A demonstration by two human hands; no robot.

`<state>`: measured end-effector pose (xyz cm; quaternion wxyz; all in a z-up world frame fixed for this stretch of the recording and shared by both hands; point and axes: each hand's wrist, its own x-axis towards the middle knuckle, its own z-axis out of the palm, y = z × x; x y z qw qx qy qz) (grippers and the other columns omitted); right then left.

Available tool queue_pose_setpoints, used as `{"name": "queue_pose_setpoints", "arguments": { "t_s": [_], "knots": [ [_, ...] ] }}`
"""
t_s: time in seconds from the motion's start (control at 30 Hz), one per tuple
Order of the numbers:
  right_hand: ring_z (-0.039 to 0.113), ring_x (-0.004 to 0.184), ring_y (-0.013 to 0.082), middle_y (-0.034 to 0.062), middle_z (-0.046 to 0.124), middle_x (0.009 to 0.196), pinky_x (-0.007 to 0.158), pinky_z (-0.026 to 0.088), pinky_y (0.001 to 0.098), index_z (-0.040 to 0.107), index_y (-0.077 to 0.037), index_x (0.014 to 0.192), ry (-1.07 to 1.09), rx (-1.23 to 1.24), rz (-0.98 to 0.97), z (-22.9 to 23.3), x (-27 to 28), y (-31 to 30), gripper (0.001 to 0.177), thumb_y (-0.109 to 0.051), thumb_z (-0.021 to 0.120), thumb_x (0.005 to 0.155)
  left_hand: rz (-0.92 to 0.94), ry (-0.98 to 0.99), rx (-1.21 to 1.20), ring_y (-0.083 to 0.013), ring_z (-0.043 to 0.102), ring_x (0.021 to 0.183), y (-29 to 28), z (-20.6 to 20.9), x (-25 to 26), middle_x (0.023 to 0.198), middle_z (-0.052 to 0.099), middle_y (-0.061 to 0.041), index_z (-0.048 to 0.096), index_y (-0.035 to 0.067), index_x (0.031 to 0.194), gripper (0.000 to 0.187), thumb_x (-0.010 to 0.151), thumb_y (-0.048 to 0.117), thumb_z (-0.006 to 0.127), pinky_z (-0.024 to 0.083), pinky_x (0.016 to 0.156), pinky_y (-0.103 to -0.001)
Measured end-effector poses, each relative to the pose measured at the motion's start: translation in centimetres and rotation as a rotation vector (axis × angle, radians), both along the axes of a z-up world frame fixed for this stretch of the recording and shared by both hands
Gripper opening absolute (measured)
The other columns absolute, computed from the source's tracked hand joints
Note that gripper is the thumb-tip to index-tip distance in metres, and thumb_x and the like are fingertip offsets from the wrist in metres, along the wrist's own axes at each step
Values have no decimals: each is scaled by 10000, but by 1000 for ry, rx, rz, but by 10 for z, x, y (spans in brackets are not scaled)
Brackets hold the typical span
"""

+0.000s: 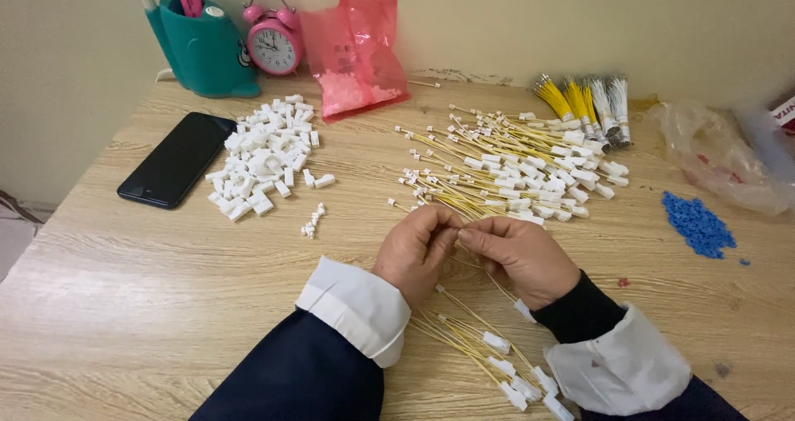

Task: Assembling or sorting small wire connector components on a wooden desk

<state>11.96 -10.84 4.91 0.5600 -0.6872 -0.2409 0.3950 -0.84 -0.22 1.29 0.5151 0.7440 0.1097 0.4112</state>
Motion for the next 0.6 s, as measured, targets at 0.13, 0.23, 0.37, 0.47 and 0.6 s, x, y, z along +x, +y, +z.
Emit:
{"name": "queue_pose_setpoints", "arguments": {
  "t_s": [0.13, 0.23, 0.37, 0.47, 0.6],
  "knots": [
    [460, 551, 99, 80, 602, 703, 460, 345, 195, 703, 22, 991, -41, 29, 3, 2, -3, 5, 291, -183, 802, 810, -34, -9, -73, -287, 648, 715, -2, -5, 5, 781, 618, -129, 643, 65, 967, 61, 933, 49, 595, 534, 698, -385],
    [457, 531, 92, 87, 612, 678, 456, 333, 179, 704, 14, 988, -45, 56, -15, 2, -7, 5, 270, -160, 802, 806, -91, -54, -219, -173, 601, 707, -10, -4, 3, 781, 599, -60, 626, 68, 974, 65, 949, 42, 571, 532, 706, -320],
    [453, 533, 98, 100, 619, 683, 468, 350, 190, 713, 19, 983, -29, 76, -27, 0, -6, 1, 277, -153, 815, 791, -73, -52, -189, -180, 603, 739, -4, -5, 4, 785, 629, -85, 649, 68, 981, 72, 938, 48, 595, 528, 719, -338],
    [455, 532, 101, 102, 630, 694, 460, 352, 193, 709, 19, 985, -31, 104, -43, -3, -5, 0, 286, -143, 823, 779, -45, -62, -167, -177, 614, 752, -3, 3, 0, 795, 656, -88, 670, 77, 990, 92, 920, 42, 621, 533, 727, -334],
    [455, 523, 96, 114, 636, 676, 466, 357, 197, 711, 23, 972, -69, 146, -43, -6, -3, 2, 269, -129, 819, 778, -56, -71, -347, -146, 615, 744, -2, -2, 5, 804, 678, -75, 674, 73, 1021, 118, 903, 70, 667, 566, 710, -292]
  ]
}}
